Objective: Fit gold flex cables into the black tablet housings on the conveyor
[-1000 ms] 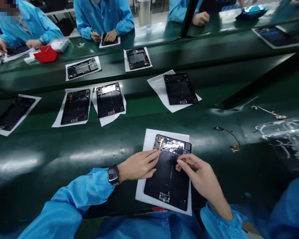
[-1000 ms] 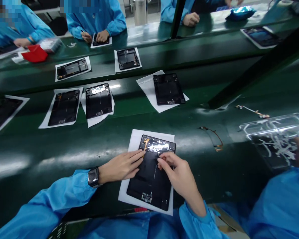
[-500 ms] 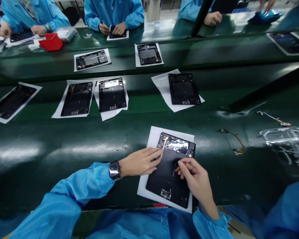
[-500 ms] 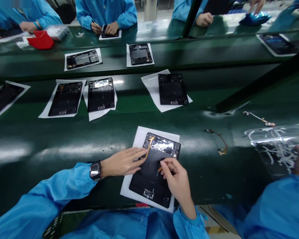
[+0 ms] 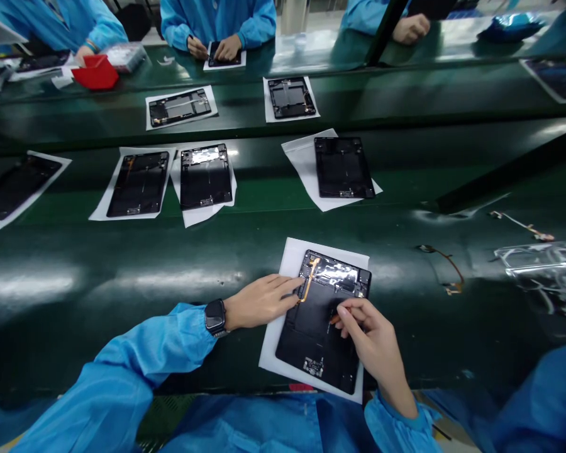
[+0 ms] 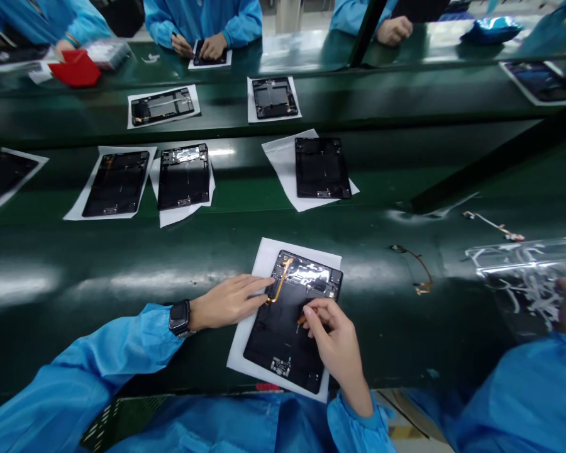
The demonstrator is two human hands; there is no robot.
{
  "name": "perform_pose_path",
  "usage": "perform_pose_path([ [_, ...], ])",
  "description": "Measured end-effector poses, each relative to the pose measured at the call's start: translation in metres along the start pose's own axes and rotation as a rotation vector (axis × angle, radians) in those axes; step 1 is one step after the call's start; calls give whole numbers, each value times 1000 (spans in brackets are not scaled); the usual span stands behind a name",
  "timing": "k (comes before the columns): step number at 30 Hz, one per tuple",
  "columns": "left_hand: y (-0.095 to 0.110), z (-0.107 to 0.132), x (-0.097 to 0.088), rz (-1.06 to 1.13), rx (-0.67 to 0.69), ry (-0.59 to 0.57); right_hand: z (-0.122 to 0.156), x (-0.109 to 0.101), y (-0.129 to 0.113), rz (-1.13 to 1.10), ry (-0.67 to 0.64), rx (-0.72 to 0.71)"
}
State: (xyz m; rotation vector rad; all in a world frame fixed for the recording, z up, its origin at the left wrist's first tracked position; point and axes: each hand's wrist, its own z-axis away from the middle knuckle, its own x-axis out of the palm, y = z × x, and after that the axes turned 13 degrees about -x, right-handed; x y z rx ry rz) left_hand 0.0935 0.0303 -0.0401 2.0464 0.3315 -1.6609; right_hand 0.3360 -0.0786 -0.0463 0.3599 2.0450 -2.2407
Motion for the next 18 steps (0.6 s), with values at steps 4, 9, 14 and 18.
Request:
perform_pose_path([
  [4, 1, 0, -2, 43, 30, -35, 0, 0, 1, -9, -8, 3],
  [9, 1, -3, -1, 91, -44, 31, -2, 0, 0, -10, 2, -5],
  [14, -2, -8, -4, 208, -128, -46, -2, 1, 2, -23, 5, 4],
  [18, -1, -15, -8, 222, -150, -115, -2, 1, 1, -23, 4, -3],
])
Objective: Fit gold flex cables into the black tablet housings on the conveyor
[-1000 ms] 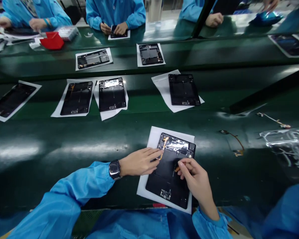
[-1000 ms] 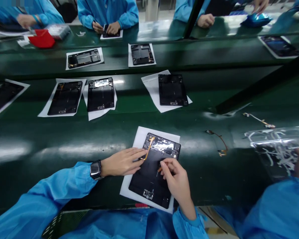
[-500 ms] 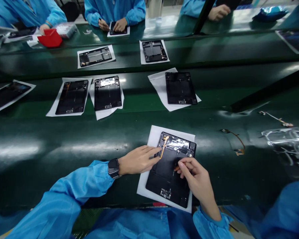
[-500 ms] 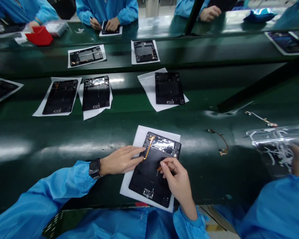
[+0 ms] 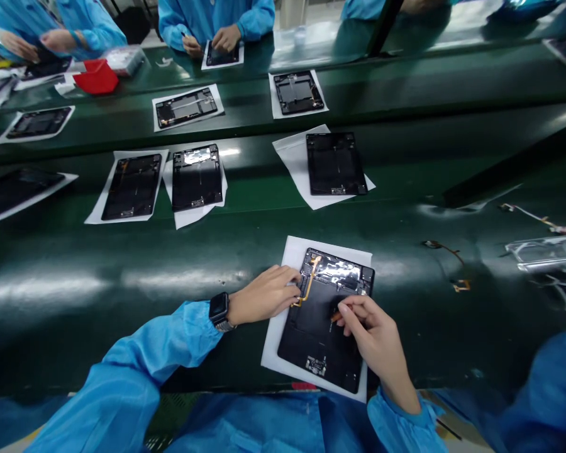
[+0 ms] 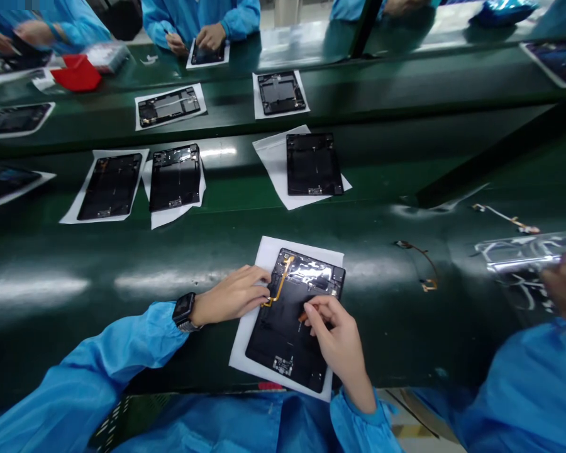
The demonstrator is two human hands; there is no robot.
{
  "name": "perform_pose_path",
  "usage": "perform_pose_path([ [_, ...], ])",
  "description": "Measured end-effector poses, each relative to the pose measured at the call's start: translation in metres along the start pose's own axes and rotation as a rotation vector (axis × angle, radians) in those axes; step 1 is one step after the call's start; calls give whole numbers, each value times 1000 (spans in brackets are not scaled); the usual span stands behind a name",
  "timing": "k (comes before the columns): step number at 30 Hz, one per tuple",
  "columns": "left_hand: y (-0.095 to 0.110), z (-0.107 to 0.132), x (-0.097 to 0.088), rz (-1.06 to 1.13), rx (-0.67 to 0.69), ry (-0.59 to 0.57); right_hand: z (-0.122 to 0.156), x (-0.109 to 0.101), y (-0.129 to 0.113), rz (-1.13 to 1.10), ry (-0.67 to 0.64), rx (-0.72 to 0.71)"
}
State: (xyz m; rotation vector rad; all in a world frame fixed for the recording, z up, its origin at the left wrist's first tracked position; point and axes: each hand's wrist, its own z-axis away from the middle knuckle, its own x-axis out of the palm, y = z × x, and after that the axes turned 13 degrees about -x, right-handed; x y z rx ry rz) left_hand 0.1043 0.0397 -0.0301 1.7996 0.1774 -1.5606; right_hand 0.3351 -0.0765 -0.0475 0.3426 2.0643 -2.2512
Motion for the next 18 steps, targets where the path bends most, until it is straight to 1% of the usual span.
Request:
perform_pose_path([
  [3, 5, -4, -1, -69, -1, -21, 0, -1, 0, -1, 1, -7],
  [7, 12, -7, -1, -218, 39, -34, 0, -2, 2, -9, -1, -10],
  [12, 19, -7, -5, -356, 100, -6, 0, -2, 4, -21, -5, -12],
  [15, 21, -7, -10, -388, 120, 21, 0, -2, 4, -23, -11, -14],
  [18, 19, -6, -11, -370, 126, 23, 0, -2, 4, -26, -10, -15],
])
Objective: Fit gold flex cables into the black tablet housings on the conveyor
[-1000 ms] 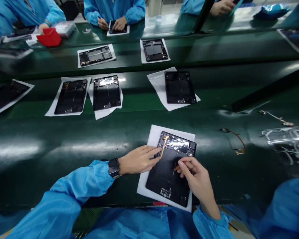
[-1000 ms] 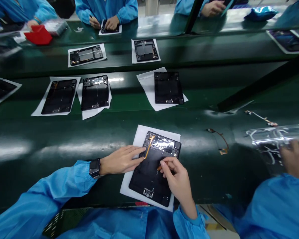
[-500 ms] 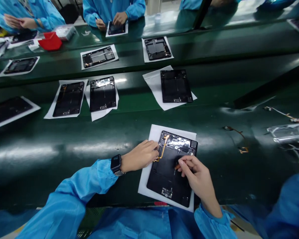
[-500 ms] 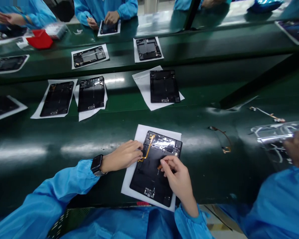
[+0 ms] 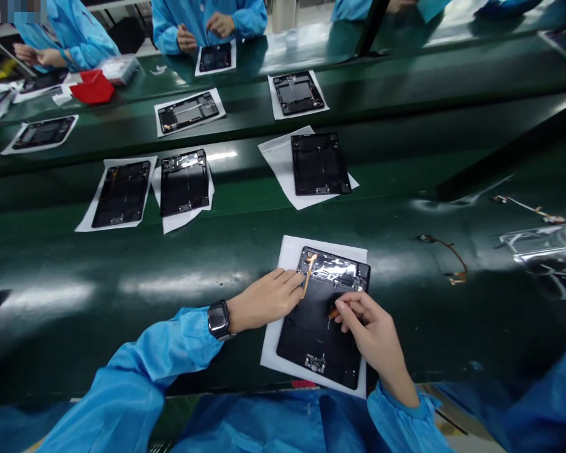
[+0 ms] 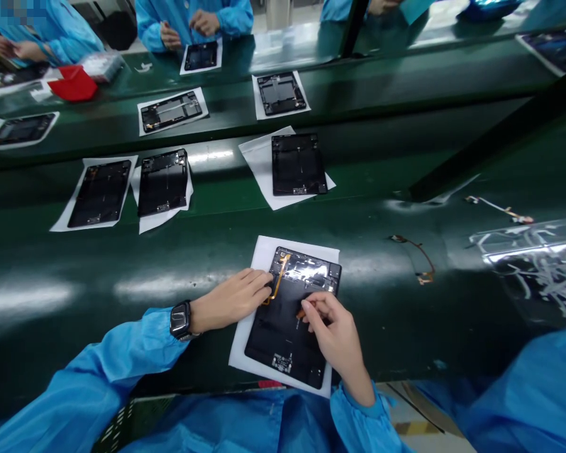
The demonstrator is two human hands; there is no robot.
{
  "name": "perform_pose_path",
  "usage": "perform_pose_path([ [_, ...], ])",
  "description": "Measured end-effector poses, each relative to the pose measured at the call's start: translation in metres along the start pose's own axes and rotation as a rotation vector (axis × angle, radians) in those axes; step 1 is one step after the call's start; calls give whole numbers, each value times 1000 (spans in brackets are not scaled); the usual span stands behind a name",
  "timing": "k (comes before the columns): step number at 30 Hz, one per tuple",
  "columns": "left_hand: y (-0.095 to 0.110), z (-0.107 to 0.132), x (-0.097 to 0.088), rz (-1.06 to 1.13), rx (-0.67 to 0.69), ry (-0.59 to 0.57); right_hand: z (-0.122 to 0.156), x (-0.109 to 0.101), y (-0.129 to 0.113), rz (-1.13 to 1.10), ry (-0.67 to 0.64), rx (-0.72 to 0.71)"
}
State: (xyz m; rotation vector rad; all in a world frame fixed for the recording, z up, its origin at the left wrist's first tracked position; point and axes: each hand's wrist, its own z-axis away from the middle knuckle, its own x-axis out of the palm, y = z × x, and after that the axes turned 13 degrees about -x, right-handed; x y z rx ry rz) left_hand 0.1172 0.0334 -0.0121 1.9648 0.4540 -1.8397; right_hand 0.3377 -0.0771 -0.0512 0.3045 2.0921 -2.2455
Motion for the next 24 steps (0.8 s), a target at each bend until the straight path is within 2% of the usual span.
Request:
perform_pose_path([
  [9, -1, 10, 11, 116, 53, -33, 0, 0, -4, 3, -4, -6],
  [15, -2, 10, 12, 210, -93, -10, -2, 0, -4, 5, 3, -13],
  [24, -5, 3, 8, 280, -132, -104, -2, -1, -2, -21, 0, -12],
])
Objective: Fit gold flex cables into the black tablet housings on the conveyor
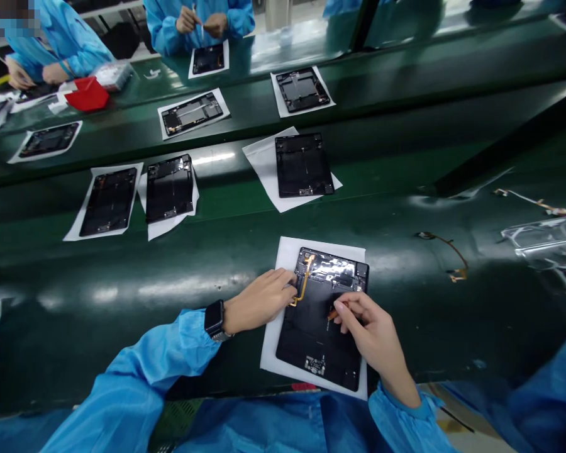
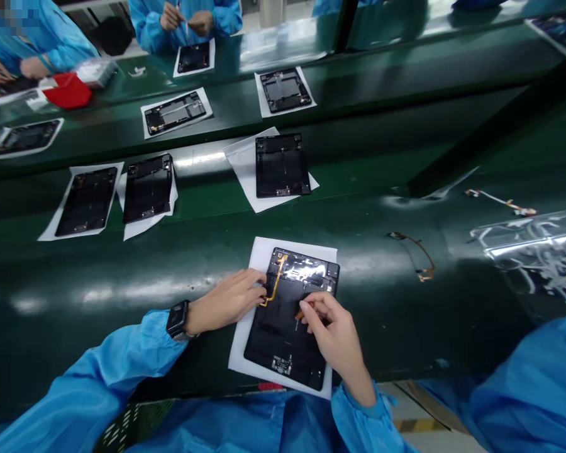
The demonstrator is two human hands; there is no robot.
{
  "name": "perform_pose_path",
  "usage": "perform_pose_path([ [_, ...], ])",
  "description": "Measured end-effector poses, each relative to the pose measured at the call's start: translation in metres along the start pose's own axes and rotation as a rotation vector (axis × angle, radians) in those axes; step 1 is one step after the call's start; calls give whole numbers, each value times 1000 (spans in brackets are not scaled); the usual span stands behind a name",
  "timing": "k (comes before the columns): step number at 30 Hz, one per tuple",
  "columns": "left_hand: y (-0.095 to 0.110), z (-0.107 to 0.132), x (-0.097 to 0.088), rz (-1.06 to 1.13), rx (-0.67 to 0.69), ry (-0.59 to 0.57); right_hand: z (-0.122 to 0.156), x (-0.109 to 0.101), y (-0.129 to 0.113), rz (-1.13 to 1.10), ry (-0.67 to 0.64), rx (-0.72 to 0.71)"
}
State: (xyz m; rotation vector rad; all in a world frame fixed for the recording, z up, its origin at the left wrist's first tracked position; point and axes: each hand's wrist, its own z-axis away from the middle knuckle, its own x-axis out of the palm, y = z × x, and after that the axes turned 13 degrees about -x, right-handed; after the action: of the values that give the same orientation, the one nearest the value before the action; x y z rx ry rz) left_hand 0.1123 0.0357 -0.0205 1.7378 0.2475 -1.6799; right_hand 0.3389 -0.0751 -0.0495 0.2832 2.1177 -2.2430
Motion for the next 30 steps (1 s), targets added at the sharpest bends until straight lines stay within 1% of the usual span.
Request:
perform_pose_path([
  [4, 0, -4, 4, -49, 2, -25, 0, 0, 2, -14, -2, 0],
  [7, 1, -3, 3, -85, 10, -17, 2, 1, 3, 17, -5, -7],
  [10, 2, 0, 1, -107, 19, 4, 4, 0, 2, 105, 6, -50],
  [12, 3, 4, 0, -119, 51, 13, 5, -2, -2, 175, 3, -87],
  [15, 2, 10, 3, -146, 122, 26, 6, -5, -11, 271, -20, -147],
  [18, 2, 13, 5, -166, 146, 38, 8, -4, -19, 391, -54, -227],
  [21, 0, 15, 7, -151, 148, 58, 7, 5, -24, 531, -120, -314],
  [24, -5, 18, 10, -91, 137, 95, 2, 16, -27, 679, -211, -419],
  [27, -12, 26, 16, 2, 95, 144, -6, 28, -32, 821, -299, -509],
  [30, -16, 36, 21, 63, 64, 210, -15, 39, -38, 932, -353, -568],
])
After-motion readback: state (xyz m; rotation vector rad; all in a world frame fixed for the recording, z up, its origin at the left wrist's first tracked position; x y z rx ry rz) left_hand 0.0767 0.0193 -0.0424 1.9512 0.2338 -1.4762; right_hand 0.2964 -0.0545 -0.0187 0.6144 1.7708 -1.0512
